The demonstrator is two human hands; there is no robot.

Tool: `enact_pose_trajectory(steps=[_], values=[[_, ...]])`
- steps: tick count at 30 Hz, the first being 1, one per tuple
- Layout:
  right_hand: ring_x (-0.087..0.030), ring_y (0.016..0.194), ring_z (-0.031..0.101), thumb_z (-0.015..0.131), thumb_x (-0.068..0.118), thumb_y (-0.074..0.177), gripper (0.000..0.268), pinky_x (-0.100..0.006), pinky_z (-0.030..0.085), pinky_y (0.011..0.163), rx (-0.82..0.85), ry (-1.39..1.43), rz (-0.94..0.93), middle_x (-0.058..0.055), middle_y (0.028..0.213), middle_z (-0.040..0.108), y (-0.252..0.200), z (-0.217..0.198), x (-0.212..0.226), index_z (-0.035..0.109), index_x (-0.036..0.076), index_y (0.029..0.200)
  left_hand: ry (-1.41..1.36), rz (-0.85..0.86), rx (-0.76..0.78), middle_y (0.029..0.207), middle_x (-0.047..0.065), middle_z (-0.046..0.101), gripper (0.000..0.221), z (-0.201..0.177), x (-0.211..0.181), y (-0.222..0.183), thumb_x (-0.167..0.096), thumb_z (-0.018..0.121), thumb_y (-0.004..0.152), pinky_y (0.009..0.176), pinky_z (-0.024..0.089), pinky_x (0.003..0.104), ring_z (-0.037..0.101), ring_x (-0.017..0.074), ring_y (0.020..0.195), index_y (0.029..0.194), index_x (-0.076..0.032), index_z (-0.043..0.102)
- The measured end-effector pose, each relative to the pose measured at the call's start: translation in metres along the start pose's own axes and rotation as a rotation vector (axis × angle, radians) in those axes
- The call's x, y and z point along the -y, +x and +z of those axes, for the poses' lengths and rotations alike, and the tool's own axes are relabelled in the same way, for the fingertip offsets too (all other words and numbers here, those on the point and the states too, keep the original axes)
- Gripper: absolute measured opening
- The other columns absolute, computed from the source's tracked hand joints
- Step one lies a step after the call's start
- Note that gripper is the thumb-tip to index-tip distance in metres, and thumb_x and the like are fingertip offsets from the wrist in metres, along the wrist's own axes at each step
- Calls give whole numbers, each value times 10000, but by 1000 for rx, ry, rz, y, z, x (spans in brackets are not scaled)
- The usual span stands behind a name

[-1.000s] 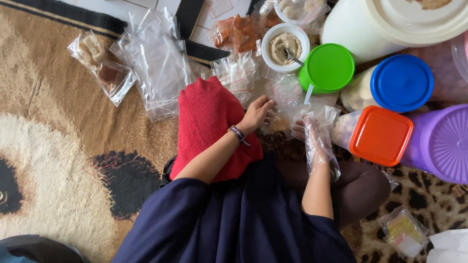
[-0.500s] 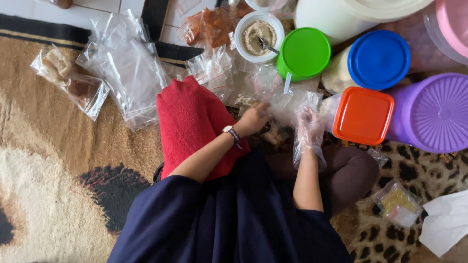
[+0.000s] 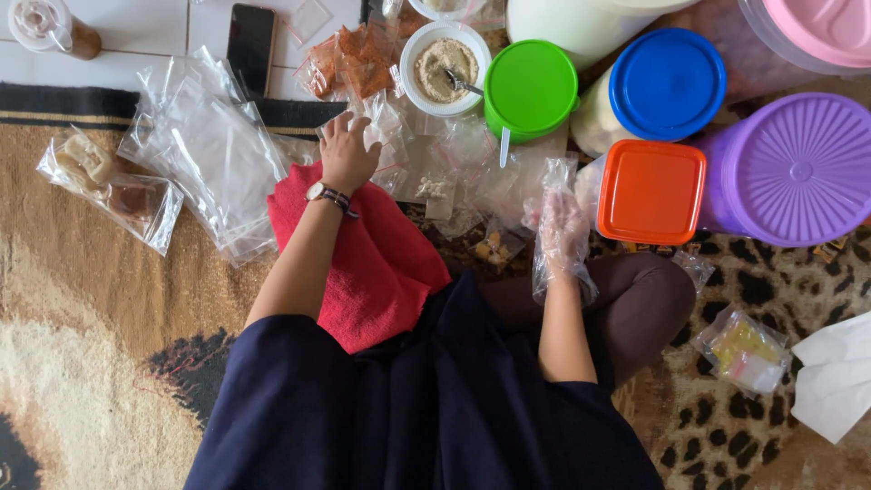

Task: The person puts small snacks into plastic bags with a plastic glove and by hand, then sets the filled bags on the rug.

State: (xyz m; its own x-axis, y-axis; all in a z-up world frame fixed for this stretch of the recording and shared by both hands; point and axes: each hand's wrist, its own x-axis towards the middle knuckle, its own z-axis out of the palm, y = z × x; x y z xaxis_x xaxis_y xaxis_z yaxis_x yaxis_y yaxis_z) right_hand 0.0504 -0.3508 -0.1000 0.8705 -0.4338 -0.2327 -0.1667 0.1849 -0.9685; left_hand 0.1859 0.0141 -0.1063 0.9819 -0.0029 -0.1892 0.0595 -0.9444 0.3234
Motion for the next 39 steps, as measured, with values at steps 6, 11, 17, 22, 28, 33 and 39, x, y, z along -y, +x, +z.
enact_pose_trajectory(steps=[6,11,17,22,28,33,39], values=[[-145,764,747,515,333,1087,308,-238,617,638,48,-235,-13,-135,931,768,8,-2,-14,623,112,1273,12,-11,-6,1464,101,450,479,12,-1,-2,-366,727,899,1116,334,611,313,382,1413,1340,-202,634],[-222,1043,747,365,409,1103,558,-309,631,872,163,-30,55,-222,1130,747,28,-26,-27,530,59,1505,-114,-83,-60,1431,80,472,435,10,4,1,-360,735,919,1115,348,583,322,367,1405,1317,-213,640],[-248,1025,760,296,432,1089,593,-321,615,925,-24,-55,-57,-227,1061,768,10,-13,-16,609,59,1427,-171,-79,-86,1432,113,470,435,4,2,-5,-316,724,932,1142,307,613,300,407,1419,1334,-182,627],[-160,1053,740,615,406,980,403,-295,594,939,-161,-456,138,-56,1128,770,-9,5,38,666,315,1369,-174,-72,-118,1425,110,477,432,6,3,-6,-317,733,927,1143,309,616,302,407,1420,1326,-186,633],[-307,1194,668,639,4,926,552,-376,609,953,144,-650,-420,-198,1303,662,0,-23,17,552,87,1465,-196,-47,-155,1416,123,486,435,5,5,-11,-312,747,919,1155,294,613,310,420,1414,1318,-173,641],[-383,1233,632,720,39,956,595,-414,597,973,253,-601,-326,-278,1342,621,-16,-10,55,477,27,1499,-204,-38,-161,1417,121,489,440,2,2,-10,-319,749,917,1156,294,610,310,420,1420,1318,-174,642],[-270,1081,729,782,172,925,480,-354,635,854,430,-846,-592,-125,1201,746,-44,-10,98,640,83,1375,-204,-26,-158,1423,133,485,445,2,3,-8,-317,758,916,1156,289,612,302,427,1421,1318,-166,643]])
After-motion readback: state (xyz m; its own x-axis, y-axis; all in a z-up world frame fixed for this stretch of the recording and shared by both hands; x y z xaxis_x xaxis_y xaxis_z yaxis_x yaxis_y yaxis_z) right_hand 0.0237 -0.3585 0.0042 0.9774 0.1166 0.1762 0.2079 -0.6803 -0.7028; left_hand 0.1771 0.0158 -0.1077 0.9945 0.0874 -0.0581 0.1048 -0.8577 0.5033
